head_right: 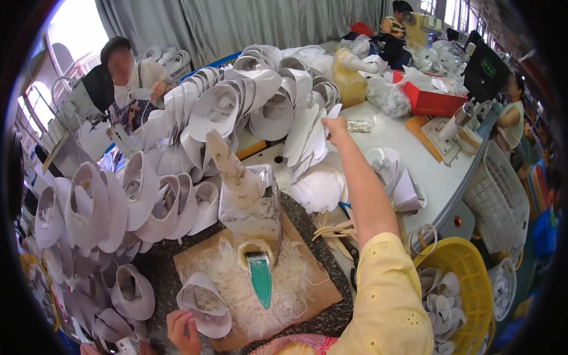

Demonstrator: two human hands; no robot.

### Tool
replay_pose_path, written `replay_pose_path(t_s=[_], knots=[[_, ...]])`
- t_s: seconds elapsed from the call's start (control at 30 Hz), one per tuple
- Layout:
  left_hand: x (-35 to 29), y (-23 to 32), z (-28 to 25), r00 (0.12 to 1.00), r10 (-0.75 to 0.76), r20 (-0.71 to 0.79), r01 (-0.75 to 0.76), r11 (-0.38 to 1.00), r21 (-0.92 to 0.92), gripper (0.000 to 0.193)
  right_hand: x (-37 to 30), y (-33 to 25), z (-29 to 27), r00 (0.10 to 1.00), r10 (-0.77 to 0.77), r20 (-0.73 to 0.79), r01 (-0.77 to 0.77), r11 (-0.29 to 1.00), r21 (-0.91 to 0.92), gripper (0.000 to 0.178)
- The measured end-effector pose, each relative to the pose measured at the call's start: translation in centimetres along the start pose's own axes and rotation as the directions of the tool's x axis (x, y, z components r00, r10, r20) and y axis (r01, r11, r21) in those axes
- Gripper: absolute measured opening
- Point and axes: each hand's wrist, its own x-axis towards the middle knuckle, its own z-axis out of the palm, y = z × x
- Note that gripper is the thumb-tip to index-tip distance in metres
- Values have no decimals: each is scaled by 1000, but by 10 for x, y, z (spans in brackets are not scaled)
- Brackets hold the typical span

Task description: The person applies glue onto white visor components using a small spatula, spreads adhesive along the inner edges by hand, and attaches the lining pieces together.

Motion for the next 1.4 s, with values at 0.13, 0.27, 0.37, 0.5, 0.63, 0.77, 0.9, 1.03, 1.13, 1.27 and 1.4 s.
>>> replay_pose_path(t_s=[0.13,0.27,0.37,0.5,0.63,0.77,0.9,1.03,1.13,1.27,1.4], knots=[[-2,1,0,995,97,-28,-98,994,-45,8,-11,-6,-8,987,-131,-94,129,991,-20,28],[-7,7,3,994,101,-29,-103,991,-80,6,-16,-35,-50,906,-378,-192,422,850,317,26],[-15,10,4,997,80,-19,-82,993,-82,11,-66,-84,-53,882,-393,-262,472,741,478,28],[-28,1,-14,993,121,2,-120,983,-138,23,-107,-125,-50,906,-378,-189,419,747,516,31],[-30,8,-9,978,200,-53,-207,953,-221,34,-98,-134,-113,748,-660,78,657,752,62,44],[-49,38,-24,982,171,-75,-187,905,-383,43,-199,-131,-26,509,-802,314,841,540,16,49],[-105,29,-50,972,-24,-234,-86,891,-445,39,-369,-45,121,804,-207,558,19,946,324,40],[-158,19,-51,981,-183,-65,147,918,-367,28,-495,7,167,524,31,851,-312,937,159,33],[-177,17,-48,968,-250,18,237,891,-388,20,-524,44,190,374,192,908,-464,886,4,29],[-180,13,-41,969,-242,39,238,890,-389,18,-563,71,207,240,207,948,-476,876,-71,27],[-159,10,-34,990,-139,31,141,915,-378,16,-565,73,223,-86,444,892,601,737,-309,40]])
